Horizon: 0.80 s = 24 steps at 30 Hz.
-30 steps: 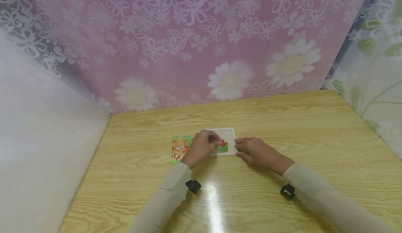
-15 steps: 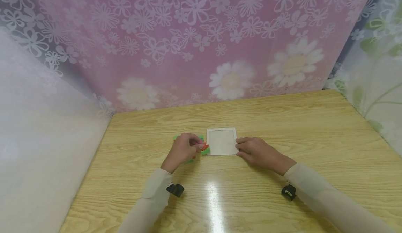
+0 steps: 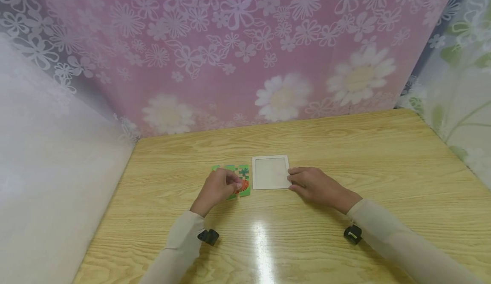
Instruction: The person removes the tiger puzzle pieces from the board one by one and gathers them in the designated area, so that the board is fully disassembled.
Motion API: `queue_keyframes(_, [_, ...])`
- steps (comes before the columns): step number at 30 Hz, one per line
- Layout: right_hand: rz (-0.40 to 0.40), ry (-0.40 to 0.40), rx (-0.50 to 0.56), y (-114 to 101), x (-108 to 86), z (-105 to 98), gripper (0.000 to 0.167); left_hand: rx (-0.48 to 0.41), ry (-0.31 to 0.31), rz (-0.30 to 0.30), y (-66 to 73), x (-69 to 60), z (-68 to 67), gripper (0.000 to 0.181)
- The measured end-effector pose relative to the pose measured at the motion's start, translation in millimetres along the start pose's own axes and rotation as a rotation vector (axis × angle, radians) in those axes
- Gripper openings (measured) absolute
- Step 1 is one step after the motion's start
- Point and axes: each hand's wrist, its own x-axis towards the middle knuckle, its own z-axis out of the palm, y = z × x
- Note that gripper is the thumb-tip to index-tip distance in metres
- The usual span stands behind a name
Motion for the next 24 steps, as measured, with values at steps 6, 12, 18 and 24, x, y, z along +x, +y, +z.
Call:
queue_keyframes(6, [-0.018, 0.004, -0.01, -0.8, 0.5, -0.2, 0.019, 0.056, 0.004, -0.005, -2.4, -0.1, 3.0, 0.005])
queue_keyframes(12, [-0.019, 0.009, -0.011, -0.6, 0.7, 0.4, 0.019, 0.097, 0.009, 0.001, -2.9, -0.2, 3.5, 0.004])
queue_keyframes(18, [-0.016, 0.009, -0.004, -1.0, 0.8, 0.3, 0.018, 0.127, 0.015, 0.013, -3.4, 1.1, 5.0, 0.005])
queue_keyframes(24, [-0.008, -0.002, 0.002, -1.2, 1.4, 0.3, 0.019, 0.138, 0.022, 0.009, -3.0, 1.7, 5.9, 0.006])
